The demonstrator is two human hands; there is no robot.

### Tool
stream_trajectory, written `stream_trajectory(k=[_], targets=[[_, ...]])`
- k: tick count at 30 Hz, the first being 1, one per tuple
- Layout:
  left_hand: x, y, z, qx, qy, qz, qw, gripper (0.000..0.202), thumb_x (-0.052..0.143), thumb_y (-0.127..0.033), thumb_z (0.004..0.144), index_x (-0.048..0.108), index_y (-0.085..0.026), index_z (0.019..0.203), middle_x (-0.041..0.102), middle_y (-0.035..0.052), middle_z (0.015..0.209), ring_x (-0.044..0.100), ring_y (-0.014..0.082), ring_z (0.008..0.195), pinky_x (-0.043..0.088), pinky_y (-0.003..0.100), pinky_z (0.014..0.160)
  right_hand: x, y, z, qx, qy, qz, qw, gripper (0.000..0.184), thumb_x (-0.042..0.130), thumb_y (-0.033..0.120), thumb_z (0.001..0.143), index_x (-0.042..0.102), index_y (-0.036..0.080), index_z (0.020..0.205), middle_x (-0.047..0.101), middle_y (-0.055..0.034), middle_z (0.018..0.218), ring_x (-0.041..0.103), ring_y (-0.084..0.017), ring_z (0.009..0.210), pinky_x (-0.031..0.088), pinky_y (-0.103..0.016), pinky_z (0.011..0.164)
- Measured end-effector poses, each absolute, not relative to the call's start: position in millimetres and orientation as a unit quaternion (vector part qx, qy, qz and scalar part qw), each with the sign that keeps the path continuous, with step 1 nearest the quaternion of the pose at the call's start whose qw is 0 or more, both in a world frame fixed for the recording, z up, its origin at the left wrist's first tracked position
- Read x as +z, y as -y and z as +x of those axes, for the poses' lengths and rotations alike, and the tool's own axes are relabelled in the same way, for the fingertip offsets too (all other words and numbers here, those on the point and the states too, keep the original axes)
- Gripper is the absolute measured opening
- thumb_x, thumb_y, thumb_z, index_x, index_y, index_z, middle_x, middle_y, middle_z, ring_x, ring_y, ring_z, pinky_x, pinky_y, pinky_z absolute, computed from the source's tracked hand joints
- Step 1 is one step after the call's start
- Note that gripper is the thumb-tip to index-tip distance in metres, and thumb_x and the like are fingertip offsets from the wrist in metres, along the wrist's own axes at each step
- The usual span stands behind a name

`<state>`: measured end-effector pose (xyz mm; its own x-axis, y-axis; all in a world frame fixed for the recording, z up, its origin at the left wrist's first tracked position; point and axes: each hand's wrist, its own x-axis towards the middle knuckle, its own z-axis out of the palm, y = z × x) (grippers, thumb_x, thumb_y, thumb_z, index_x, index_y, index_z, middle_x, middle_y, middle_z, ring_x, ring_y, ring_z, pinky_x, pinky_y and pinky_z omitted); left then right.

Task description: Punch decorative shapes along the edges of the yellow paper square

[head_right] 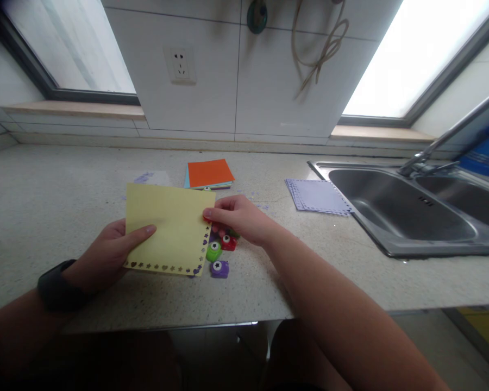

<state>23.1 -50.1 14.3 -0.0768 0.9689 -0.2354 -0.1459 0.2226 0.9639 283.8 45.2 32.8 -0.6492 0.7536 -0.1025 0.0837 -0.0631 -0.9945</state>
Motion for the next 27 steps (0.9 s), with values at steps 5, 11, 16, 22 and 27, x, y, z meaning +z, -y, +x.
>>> stream_trajectory(k=[5,11,16,22,27], targets=[[14.0,50.9,22.8,0.493,-0.543,0.378,0.565,0.028,0.076,-0.023,0.083,0.073,-0.015,0.11,0.082,0.0132,0.095,0.08,0.0299,0.079,0.065,0.034,0.065,33.8,-44.7,283.5,0.647,0.636,-0.333,0.256,0.032,0.077,0.045,0.085,0.068,0.015,0.079,0.066,-0.0011,0.062,0.057,-0.008,0.047,0.041,-0.019,0.041],[14.5,50.0,23.0,0.493,-0.543,0.379,0.564,0.03,0.077,-0.024,0.081,0.074,-0.016,0.11,0.082,0.0128,0.095,0.08,0.0301,0.078,0.065,0.034,0.064,32.8,-45.1,284.0,0.651,0.635,-0.329,0.254,0.033,0.077,0.046,0.085,0.067,0.015,0.079,0.066,-0.0008,0.062,0.057,-0.009,0.047,0.042,-0.019,0.041],[14.6,49.6,23.5,0.491,-0.541,0.379,0.567,0.029,0.077,-0.023,0.082,0.074,-0.015,0.11,0.082,0.0129,0.096,0.08,0.0304,0.08,0.065,0.035,0.065,33.3,-44.7,283.8,0.652,0.633,-0.33,0.255,0.033,0.077,0.046,0.085,0.067,0.015,0.079,0.066,-0.001,0.062,0.057,-0.008,0.047,0.041,-0.019,0.04],[14.9,50.5,23.3,0.493,-0.546,0.374,0.564,0.031,0.077,-0.023,0.081,0.074,-0.014,0.111,0.082,0.0138,0.095,0.08,0.0306,0.079,0.065,0.034,0.064,33.8,-44.2,283.3,0.65,0.635,-0.329,0.256,0.032,0.076,0.045,0.085,0.067,0.015,0.078,0.066,-0.0003,0.061,0.057,-0.009,0.046,0.041,-0.02,0.04],[13.5,50.1,22.3,0.495,-0.544,0.38,0.562,0.03,0.077,-0.024,0.082,0.073,-0.015,0.11,0.082,0.013,0.094,0.08,0.0299,0.078,0.065,0.034,0.063,32.8,-44.7,284.0,0.648,0.638,-0.329,0.255,0.032,0.076,0.046,0.085,0.067,0.016,0.079,0.066,-0.0005,0.062,0.057,-0.009,0.047,0.041,-0.02,0.04]])
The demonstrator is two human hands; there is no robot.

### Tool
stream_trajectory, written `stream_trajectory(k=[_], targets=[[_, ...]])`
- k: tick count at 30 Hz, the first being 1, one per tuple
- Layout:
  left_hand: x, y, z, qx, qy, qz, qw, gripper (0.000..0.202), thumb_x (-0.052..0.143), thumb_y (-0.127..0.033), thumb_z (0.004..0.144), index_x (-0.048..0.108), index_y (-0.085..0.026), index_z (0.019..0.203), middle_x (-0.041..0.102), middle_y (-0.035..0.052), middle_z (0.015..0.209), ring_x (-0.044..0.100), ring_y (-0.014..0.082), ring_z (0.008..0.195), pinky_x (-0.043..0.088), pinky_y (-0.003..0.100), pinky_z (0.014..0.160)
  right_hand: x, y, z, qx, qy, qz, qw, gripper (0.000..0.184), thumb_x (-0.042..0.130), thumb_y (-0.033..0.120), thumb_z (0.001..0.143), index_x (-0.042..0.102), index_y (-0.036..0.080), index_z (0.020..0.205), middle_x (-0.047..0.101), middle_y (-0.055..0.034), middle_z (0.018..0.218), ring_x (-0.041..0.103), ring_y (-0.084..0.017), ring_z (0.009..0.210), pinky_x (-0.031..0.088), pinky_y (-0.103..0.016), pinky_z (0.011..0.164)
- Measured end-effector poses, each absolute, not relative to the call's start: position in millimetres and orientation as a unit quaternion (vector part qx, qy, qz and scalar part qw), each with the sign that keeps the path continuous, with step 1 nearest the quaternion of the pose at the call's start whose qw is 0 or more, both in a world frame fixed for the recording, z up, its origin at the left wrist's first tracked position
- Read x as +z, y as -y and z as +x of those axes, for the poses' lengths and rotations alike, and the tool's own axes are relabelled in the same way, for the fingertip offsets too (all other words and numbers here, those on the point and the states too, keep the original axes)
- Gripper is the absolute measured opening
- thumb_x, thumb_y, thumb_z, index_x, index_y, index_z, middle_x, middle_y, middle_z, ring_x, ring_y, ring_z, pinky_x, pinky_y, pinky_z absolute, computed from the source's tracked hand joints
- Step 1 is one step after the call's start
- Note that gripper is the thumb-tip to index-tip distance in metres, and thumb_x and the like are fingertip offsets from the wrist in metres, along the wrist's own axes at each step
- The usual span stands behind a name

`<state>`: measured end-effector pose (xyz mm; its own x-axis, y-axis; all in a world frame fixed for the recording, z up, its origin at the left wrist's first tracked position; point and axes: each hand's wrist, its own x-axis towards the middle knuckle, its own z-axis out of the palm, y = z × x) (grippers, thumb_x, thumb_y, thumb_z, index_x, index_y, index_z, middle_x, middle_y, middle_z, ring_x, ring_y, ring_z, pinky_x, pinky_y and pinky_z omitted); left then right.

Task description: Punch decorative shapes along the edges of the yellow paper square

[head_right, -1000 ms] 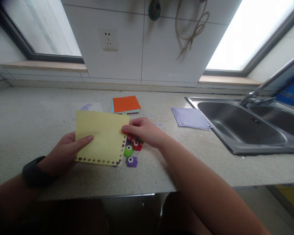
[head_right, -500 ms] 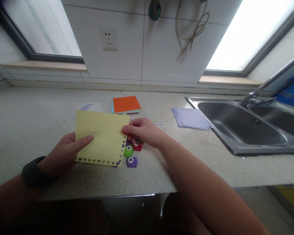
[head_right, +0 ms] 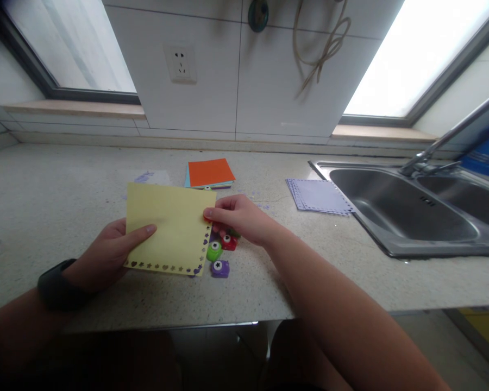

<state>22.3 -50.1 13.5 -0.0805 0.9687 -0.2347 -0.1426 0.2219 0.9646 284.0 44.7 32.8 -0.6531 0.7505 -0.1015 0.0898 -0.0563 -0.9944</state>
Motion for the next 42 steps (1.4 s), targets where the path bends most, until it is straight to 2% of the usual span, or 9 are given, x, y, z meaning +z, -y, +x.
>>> stream_trajectory(k=[18,27,35,42], targets=[[14.6,50.4,22.6,0.494,-0.54,0.381,0.565,0.029,0.077,-0.023,0.082,0.074,-0.015,0.11,0.082,0.0121,0.096,0.08,0.0301,0.081,0.065,0.034,0.066,32.8,-45.4,284.2,0.647,0.636,-0.332,0.257,0.033,0.078,0.046,0.084,0.068,0.015,0.08,0.066,-0.0013,0.062,0.058,-0.009,0.049,0.041,-0.019,0.04],[12.4,50.1,21.1,0.493,-0.533,0.383,0.571,0.034,0.077,-0.026,0.082,0.073,-0.014,0.113,0.082,0.0115,0.098,0.079,0.0306,0.083,0.065,0.037,0.069,32.3,-45.1,284.2,0.644,0.641,-0.33,0.255,0.033,0.077,0.047,0.084,0.067,0.015,0.078,0.065,-0.0006,0.061,0.057,-0.009,0.047,0.041,-0.02,0.04],[11.1,50.0,19.5,0.49,-0.532,0.389,0.571,0.037,0.078,-0.028,0.082,0.072,-0.014,0.116,0.082,0.0116,0.098,0.079,0.0289,0.081,0.065,0.034,0.068,31.7,-44.7,283.8,0.64,0.648,-0.327,0.254,0.031,0.075,0.045,0.087,0.066,0.016,0.078,0.065,-0.0001,0.061,0.055,-0.009,0.045,0.041,-0.02,0.039],[9.7,48.9,19.6,0.49,-0.535,0.384,0.571,0.033,0.077,-0.027,0.082,0.073,-0.016,0.113,0.082,0.0111,0.097,0.079,0.0295,0.081,0.065,0.035,0.067,29.8,-45.5,284.1,0.632,0.656,-0.324,0.255,0.034,0.075,0.048,0.087,0.066,0.016,0.078,0.064,-0.0001,0.061,0.054,-0.009,0.046,0.041,-0.02,0.039]])
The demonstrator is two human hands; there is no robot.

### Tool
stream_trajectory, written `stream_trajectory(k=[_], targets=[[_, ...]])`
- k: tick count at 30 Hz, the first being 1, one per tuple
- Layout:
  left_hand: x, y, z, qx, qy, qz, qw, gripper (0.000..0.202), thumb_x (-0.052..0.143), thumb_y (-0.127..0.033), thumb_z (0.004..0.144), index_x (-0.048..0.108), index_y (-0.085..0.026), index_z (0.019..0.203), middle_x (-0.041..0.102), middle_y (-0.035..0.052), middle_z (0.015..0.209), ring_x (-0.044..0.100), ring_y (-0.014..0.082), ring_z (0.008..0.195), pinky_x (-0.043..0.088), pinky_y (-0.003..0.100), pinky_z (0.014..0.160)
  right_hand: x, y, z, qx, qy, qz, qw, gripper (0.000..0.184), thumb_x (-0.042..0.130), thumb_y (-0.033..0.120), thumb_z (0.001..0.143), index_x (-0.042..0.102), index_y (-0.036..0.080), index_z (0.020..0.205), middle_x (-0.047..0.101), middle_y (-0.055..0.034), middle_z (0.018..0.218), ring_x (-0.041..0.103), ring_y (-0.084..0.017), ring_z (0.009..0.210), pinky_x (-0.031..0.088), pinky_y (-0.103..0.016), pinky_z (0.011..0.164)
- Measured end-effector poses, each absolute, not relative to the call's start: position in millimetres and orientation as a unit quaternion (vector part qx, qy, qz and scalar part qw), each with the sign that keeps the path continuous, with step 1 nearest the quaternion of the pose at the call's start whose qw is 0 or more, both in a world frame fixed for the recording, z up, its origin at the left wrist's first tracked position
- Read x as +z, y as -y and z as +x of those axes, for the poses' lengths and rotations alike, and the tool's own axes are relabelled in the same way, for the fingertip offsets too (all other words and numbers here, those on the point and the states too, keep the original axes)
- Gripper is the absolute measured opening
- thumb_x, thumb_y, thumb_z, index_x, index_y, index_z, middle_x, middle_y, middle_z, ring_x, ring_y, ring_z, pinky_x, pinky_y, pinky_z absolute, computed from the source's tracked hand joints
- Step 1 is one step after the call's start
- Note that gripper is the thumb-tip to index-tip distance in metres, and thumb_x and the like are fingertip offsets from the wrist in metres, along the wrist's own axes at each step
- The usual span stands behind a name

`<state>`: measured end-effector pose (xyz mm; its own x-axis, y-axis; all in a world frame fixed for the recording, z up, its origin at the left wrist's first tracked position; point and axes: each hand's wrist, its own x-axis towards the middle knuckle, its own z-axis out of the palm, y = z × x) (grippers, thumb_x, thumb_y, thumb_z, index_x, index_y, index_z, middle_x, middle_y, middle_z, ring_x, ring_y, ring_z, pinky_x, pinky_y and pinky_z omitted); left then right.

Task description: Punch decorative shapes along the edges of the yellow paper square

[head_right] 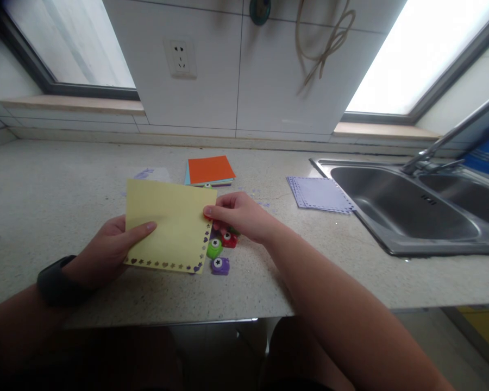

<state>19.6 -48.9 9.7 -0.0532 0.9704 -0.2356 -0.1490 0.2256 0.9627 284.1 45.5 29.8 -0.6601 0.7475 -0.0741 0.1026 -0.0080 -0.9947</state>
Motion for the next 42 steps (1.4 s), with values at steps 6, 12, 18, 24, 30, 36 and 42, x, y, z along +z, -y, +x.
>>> stream_trajectory(k=[6,12,18,24,30,36,42], targets=[[11.7,50.4,20.4,0.485,-0.543,0.385,0.567,0.032,0.077,-0.027,0.082,0.073,-0.016,0.112,0.082,0.0114,0.098,0.079,0.0302,0.082,0.064,0.035,0.067,30.5,-44.8,283.9,0.623,0.664,-0.323,0.258,0.034,0.075,0.047,0.087,0.066,0.016,0.077,0.063,0.0,0.061,0.054,-0.009,0.048,0.04,-0.02,0.04],[12.4,50.5,21.3,0.483,-0.546,0.386,0.565,0.034,0.076,-0.028,0.083,0.073,-0.016,0.114,0.082,0.0108,0.096,0.079,0.0296,0.081,0.064,0.035,0.066,30.7,-43.9,283.4,0.627,0.661,-0.319,0.261,0.033,0.075,0.045,0.087,0.064,0.015,0.077,0.062,0.0007,0.06,0.052,-0.008,0.046,0.04,-0.02,0.039],[13.3,50.2,21.9,0.482,-0.542,0.389,0.568,0.035,0.076,-0.028,0.083,0.071,-0.016,0.116,0.082,0.011,0.098,0.079,0.0291,0.083,0.064,0.035,0.068,29.9,-43.6,282.3,0.627,0.659,-0.32,0.264,0.033,0.075,0.045,0.087,0.063,0.016,0.076,0.062,0.0008,0.059,0.052,-0.008,0.045,0.041,-0.02,0.037],[15.7,51.5,22.8,0.479,-0.546,0.388,0.567,0.038,0.077,-0.029,0.082,0.071,-0.015,0.116,0.082,0.011,0.097,0.079,0.0293,0.082,0.064,0.034,0.067,30.4,-42.7,281.8,0.624,0.662,-0.318,0.269,0.033,0.075,0.044,0.087,0.061,0.017,0.075,0.061,0.0015,0.058,0.051,-0.009,0.043,0.041,-0.02,0.035],[15.0,51.3,22.2,0.481,-0.541,0.386,0.571,0.037,0.079,-0.03,0.08,0.074,-0.017,0.113,0.082,0.011,0.095,0.079,0.0306,0.08,0.064,0.036,0.065,33.1,-39.8,280.2,0.64,0.652,-0.306,0.27,0.03,0.076,0.041,0.086,0.06,0.018,0.074,0.059,0.0026,0.055,0.05,-0.009,0.041,0.041,-0.021,0.034],[13.4,51.2,21.2,0.48,-0.544,0.387,0.569,0.036,0.078,-0.032,0.081,0.074,-0.018,0.114,0.082,0.0116,0.096,0.079,0.0316,0.081,0.064,0.037,0.065,33.9,-38.4,278.8,0.644,0.646,-0.304,0.276,0.032,0.076,0.039,0.086,0.058,0.018,0.071,0.059,0.0029,0.054,0.049,-0.008,0.04,0.04,-0.021,0.033],[12.1,50.9,20.5,0.481,-0.542,0.388,0.569,0.036,0.079,-0.03,0.08,0.074,-0.018,0.113,0.082,0.0112,0.097,0.079,0.0313,0.082,0.064,0.037,0.066,33.6,-39.0,280.0,0.642,0.648,-0.307,0.27,0.031,0.076,0.04,0.086,0.057,0.019,0.073,0.062,0.0023,0.055,0.052,-0.009,0.039,0.042,-0.021,0.033]])
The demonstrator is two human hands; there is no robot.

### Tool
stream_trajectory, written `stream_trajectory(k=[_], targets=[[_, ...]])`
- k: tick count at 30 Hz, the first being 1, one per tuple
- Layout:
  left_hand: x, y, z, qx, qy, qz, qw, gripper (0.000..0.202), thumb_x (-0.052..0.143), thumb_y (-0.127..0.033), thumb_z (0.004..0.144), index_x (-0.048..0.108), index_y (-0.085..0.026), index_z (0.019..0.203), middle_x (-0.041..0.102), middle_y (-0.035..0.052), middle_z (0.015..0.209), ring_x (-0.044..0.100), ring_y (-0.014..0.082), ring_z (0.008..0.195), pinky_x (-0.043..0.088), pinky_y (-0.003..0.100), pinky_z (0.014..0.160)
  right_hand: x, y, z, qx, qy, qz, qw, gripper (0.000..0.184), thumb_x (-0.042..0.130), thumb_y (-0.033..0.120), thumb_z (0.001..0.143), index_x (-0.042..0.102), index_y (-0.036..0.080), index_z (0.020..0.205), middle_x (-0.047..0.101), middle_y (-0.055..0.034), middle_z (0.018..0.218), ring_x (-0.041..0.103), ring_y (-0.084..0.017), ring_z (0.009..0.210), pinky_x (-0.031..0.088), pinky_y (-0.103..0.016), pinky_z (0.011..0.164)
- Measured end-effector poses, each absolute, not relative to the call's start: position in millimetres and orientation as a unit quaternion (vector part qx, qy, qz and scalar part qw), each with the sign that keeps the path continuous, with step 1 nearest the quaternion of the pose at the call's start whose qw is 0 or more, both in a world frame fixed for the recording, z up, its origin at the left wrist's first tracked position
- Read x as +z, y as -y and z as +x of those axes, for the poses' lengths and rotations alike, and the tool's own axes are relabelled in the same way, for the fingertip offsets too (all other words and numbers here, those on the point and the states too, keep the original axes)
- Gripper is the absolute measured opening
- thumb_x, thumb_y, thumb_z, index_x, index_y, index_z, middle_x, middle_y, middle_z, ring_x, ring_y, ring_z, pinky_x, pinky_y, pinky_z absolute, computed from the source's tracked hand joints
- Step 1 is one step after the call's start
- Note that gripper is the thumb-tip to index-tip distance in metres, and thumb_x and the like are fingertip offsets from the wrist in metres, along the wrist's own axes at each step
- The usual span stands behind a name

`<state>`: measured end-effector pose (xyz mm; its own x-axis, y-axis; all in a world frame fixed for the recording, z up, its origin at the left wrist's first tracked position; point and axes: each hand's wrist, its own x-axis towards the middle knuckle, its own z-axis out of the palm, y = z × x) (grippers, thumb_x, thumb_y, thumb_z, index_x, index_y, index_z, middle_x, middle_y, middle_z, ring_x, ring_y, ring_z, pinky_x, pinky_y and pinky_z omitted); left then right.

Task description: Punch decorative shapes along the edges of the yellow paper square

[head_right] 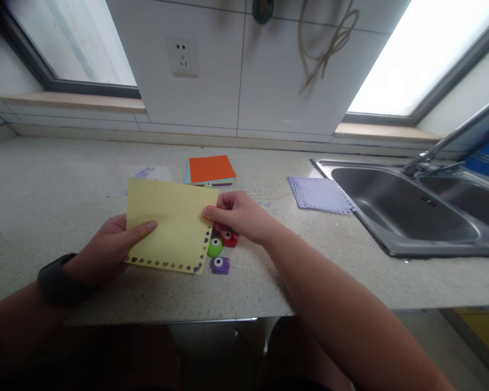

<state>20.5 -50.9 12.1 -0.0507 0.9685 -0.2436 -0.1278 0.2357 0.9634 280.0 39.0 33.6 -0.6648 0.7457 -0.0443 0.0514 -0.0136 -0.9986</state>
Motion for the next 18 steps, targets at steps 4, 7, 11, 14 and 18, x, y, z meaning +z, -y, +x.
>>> stream_trajectory(k=[4,7,11,14,18], targets=[[12,51,21,0.482,-0.538,0.386,0.573,0.034,0.078,-0.029,0.082,0.073,-0.016,0.113,0.082,0.0123,0.098,0.079,0.0308,0.083,0.064,0.036,0.067,35,-40,280,0.64,0.641,-0.323,0.276,0.03,0.075,0.039,0.085,0.057,0.018,0.073,0.065,0.0007,0.056,0.056,-0.009,0.042,0.039,-0.019,0.035],[12,51,21,0.482,-0.538,0.386,0.574,0.035,0.078,-0.029,0.082,0.072,-0.016,0.114,0.082,0.0123,0.098,0.079,0.0304,0.082,0.064,0.036,0.066,36,-42,280,0.644,0.626,-0.329,0.292,0.031,0.076,0.039,0.084,0.057,0.018,0.071,0.064,0.0005,0.057,0.057,-0.009,0.044,0.041,-0.019,0.039],[12,50,21,0.487,-0.535,0.384,0.574,0.034,0.078,-0.028,0.082,0.073,-0.016,0.114,0.082,0.0122,0.098,0.079,0.0298,0.083,0.064,0.035,0.067,38,-46,282,0.652,0.59,-0.333,0.339,0.027,0.077,0.039,0.081,0.062,0.017,0.076,0.063,0.0,0.065,0.057,-0.01,0.051,0.046,-0.022,0.046],[12,50,21,0.489,-0.529,0.386,0.576,0.035,0.079,-0.03,0.082,0.073,-0.016,0.114,0.082,0.0117,0.099,0.079,0.0294,0.083,0.064,0.035,0.068,39,-52,284,0.643,0.567,-0.348,0.379,0.024,0.074,0.038,0.082,0.065,0.016,0.077,0.061,-0.0004,0.069,0.057,-0.011,0.054,0.045,-0.024,0.047],[10,50,20,0.492,-0.522,0.394,0.575,0.037,0.079,-0.031,0.083,0.072,-0.015,0.115,0.082,0.0116,0.1,0.079,0.0284,0.083,0.064,0.034,0.069,37,-64,290,0.574,0.564,-0.393,0.445,0.025,0.069,0.041,0.083,0.068,0.016,0.08,0.063,-0.0027,0.077,0.053,-0.011,0.056,0.048,-0.028,0.054]])
